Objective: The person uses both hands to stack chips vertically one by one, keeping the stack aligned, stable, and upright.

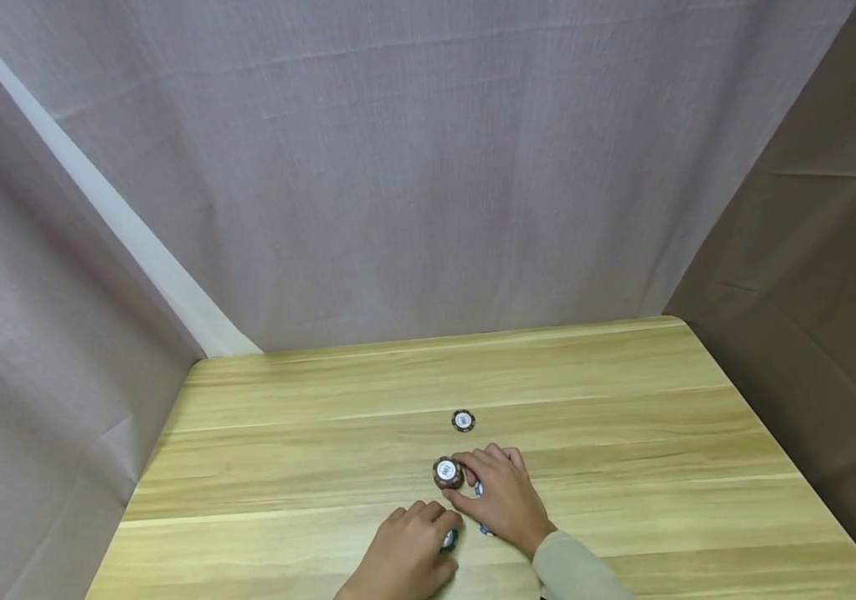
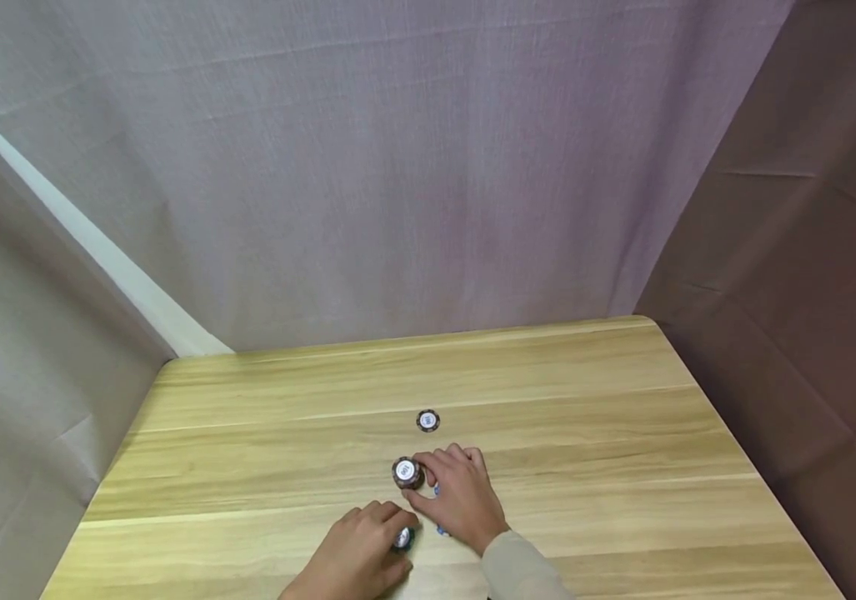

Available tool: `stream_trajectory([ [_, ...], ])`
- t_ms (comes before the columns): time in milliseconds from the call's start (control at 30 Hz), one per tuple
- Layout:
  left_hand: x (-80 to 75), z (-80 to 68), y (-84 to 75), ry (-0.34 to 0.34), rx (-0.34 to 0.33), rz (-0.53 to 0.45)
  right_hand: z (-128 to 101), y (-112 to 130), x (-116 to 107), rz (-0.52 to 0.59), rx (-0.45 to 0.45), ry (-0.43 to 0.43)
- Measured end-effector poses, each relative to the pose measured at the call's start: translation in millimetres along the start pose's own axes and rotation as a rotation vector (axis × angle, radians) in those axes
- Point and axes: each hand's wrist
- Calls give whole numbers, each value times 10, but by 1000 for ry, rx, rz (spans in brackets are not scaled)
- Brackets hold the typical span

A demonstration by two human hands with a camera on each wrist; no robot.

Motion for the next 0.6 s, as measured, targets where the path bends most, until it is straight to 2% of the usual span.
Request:
stream_trajectory([
  [333,16,20,-2,35,-53,-48,5,7,2,18,13,18],
  [600,39,34,5,-6,-30,-70,-1,-12,-5,19,5,23],
])
Point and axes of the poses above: each hand's wrist, its own z-axis towards the middle knuckle, its own x-axis out of the palm, y = z × x, and after that the axes turned 1 degree about z, right-handed
